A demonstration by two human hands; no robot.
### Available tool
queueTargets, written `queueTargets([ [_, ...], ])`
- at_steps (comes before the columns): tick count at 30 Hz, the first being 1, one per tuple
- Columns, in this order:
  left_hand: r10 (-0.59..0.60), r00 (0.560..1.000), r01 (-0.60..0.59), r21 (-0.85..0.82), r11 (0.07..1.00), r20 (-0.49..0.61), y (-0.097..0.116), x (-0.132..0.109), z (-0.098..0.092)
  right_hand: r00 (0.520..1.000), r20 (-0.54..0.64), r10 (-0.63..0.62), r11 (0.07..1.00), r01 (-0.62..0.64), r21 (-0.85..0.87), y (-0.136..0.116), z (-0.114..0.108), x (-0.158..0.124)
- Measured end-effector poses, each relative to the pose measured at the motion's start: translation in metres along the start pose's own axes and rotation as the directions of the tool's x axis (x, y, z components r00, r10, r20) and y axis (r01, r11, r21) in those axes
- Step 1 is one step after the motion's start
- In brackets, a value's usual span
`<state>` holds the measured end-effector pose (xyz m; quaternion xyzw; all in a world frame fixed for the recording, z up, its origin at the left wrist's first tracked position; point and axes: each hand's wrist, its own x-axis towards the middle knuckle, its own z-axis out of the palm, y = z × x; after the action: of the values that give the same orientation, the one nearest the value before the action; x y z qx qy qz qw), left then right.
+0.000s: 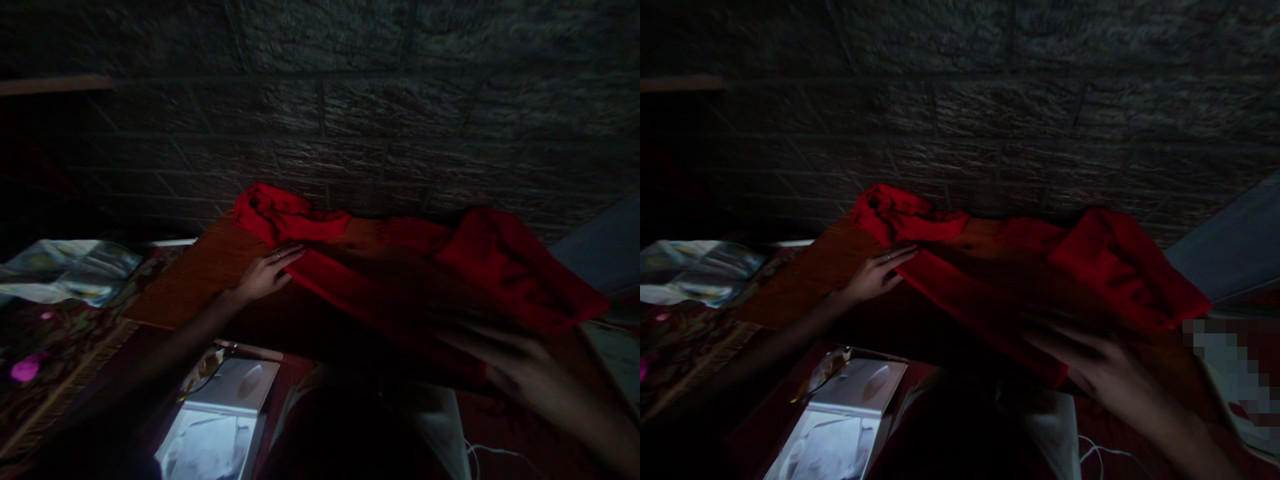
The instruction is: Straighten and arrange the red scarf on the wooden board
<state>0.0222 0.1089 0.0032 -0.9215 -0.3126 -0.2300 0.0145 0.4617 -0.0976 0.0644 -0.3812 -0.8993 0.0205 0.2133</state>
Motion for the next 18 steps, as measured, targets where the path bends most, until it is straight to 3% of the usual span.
queueTargets([
  [6, -0.171, 0.985, 0.171, -0.049, 0.984, 0.004, 0.001, 0.011, 0.007, 0.997, 0.059, -0.044, 0.994, 0.049, -0.099, 0.003, 0.062, -0.035],
  [12, -0.297, 0.954, 0.293, -0.107, 0.950, -0.032, 0.000, 0.015, 0.007, 0.999, 0.010, -0.049, 0.995, 0.050, -0.084, 0.003, 0.061, -0.036],
  [15, -0.443, 0.893, 0.427, -0.162, 0.890, -0.081, 0.001, 0.012, 0.005, 0.999, 0.010, -0.053, 0.995, 0.054, -0.086, 0.003, 0.059, -0.035],
  [18, -0.595, 0.796, 0.546, -0.294, 0.785, -0.110, 0.002, 0.014, 0.005, 0.998, 0.029, -0.055, 0.993, 0.057, -0.108, 0.002, 0.063, -0.035],
])
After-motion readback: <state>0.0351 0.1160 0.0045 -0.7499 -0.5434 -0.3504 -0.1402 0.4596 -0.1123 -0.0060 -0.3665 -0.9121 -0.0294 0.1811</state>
